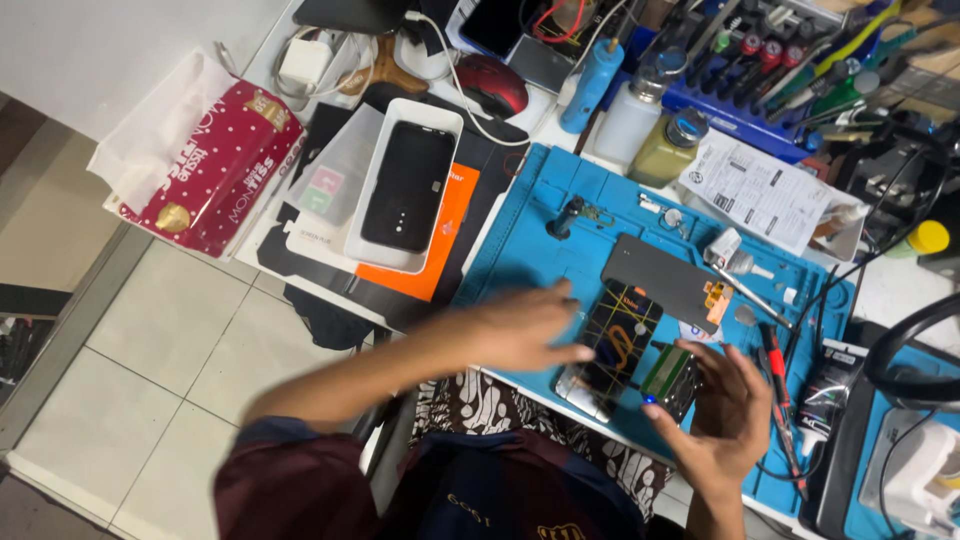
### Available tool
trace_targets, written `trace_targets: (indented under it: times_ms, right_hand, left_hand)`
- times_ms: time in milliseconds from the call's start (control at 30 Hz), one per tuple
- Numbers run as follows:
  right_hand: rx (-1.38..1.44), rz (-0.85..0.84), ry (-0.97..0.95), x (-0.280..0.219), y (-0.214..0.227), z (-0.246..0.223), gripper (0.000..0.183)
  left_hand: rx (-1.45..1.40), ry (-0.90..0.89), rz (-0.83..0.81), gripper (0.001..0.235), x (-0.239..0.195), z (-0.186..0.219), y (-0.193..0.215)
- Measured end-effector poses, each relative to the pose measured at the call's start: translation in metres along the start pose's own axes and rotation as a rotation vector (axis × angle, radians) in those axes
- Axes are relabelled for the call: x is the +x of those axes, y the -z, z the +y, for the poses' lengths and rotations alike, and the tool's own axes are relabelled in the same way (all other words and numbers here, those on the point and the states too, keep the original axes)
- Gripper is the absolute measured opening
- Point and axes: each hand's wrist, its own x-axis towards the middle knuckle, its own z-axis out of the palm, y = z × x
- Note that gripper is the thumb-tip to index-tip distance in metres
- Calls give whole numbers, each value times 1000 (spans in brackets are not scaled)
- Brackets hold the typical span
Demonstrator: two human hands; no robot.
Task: The person holds a smartphone with a cracked screen and uses a small green device to scan the phone's surface. They then pick up a SIM card tray from a white tray and insert it into the phone. The person continues to handle the phone and the green device throughout the clip.
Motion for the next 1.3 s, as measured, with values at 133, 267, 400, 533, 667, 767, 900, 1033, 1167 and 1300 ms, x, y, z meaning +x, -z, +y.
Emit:
trace_targets:
  times_ms: [133,267,400,533,667,767,900,1033,1167,1300]
  right_hand:
    - [-83,-9,-22,10,0,2,95]
    - [-131,10,-33,10,2,7,95]
    - [-101,9,-75,14,2,10,97]
    - [-110,34,-117,18,1,12,98]
    - [-157,70,-146,23,-3,14,99]
    - [-194,81,-157,27,-6,14,100]
    - [-216,60,-151,32,-10,14,100]
    - [-219,38,-154,36,-13,13,99]
    - [-204,30,-155,38,-15,12,99]
    - [-214,31,-154,37,-14,12,99]
  left_hand:
    - [-119,339,131,16,-31,-105,127]
    - [403,388,325,53,-44,-225,250]
    - [354,509,153,98,-36,-295,288]
    - [360,519,38,109,-23,-326,287]
    - [466,477,22,107,-20,-339,285]
    - [460,433,17,100,-20,-339,288]
    - [357,487,56,96,-28,-331,287]
    - [217,726,-2,94,-31,-324,285]
    - [380,450,118,92,-34,-319,286]
    - [327,556,111,94,-38,-316,283]
